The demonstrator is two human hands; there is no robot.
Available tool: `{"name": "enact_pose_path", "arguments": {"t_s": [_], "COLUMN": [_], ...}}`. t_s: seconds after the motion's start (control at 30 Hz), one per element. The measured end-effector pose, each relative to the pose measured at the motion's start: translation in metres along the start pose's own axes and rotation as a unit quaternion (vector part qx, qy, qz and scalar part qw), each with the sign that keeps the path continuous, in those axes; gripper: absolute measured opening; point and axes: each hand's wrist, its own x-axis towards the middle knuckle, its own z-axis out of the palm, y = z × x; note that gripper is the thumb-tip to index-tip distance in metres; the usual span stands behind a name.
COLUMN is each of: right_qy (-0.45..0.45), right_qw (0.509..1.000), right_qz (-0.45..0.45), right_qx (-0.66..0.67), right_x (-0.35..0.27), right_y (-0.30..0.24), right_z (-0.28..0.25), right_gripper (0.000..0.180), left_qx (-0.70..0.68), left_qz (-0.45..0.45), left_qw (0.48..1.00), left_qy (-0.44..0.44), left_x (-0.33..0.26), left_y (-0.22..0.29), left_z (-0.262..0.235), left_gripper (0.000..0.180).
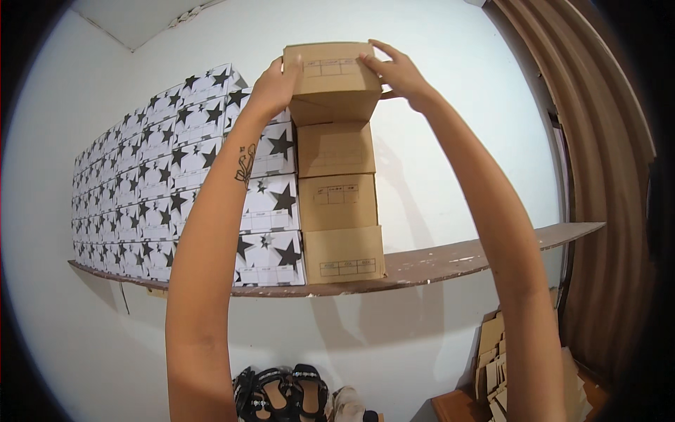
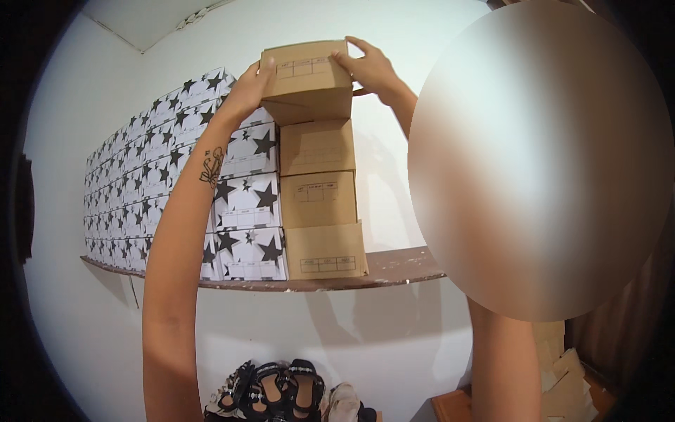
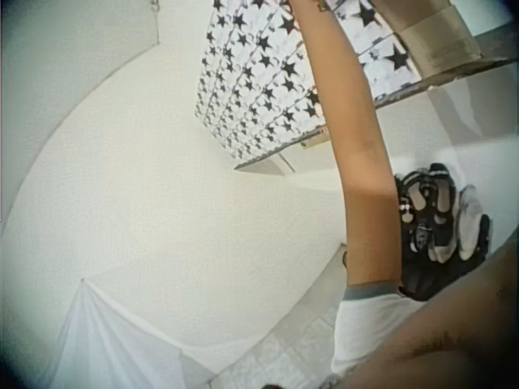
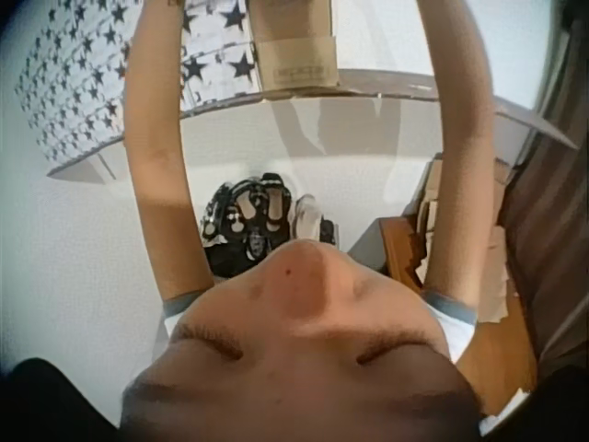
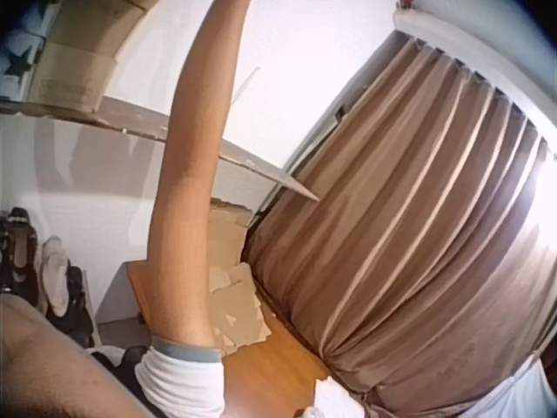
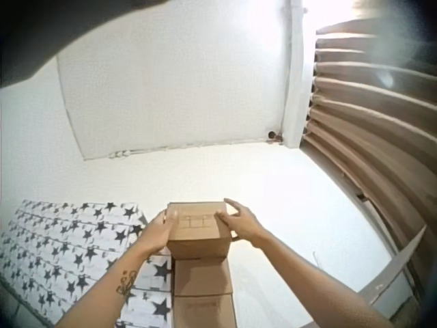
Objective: The person assembles flat cardboard shoe boxes by hand, then places the assembled boxes onto a shelf.
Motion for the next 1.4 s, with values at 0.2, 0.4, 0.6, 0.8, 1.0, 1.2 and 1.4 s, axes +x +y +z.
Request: {"name": "enact_pose_path", "arguments": {"t_s": [0.2,0.4,0.6,0.8,1.0,1.2,1.4], "right_qy": [0.026,0.072,0.053,0.063,-0.086,-0.068,-0.088], "right_qw": [0.996,0.959,0.973,0.964,0.976,0.978,0.94], "right_qz": [0.011,-0.072,-0.077,-0.124,0.02,0.014,0.162], "right_qx": [-0.084,-0.265,-0.211,-0.228,-0.199,-0.195,-0.285], "right_x": [0.021,0.007,-0.026,-0.064,-0.134,-0.266,-0.442], "right_y": [0.042,0.099,0.11,0.125,0.108,0.017,-0.047], "right_z": [0.027,0.048,0.07,0.086,0.055,-0.019,-0.113], "right_gripper": [0.051,0.044,0.044,0.062,0.073,0.076,0.075], "left_qx": [0.185,0.356,0.415,0.406,0.384,0.201,0.005], "left_qz": [0.094,0.063,0.18,0.192,0.18,0.109,0.075], "left_qw": [0.974,0.932,0.884,0.886,0.906,0.971,0.988], "left_qy": [0.094,0.0,0.119,0.113,-0.007,-0.072,-0.132], "left_x": [0.005,-0.034,-0.063,-0.104,-0.168,-0.26,-0.39], "left_y": [-0.046,-0.04,-0.078,-0.079,-0.063,-0.016,0.026], "left_z": [0.034,0.058,0.078,0.09,0.093,0.085,0.065], "left_gripper": [0.059,0.054,0.053,0.057,0.056,0.056,0.057]}}
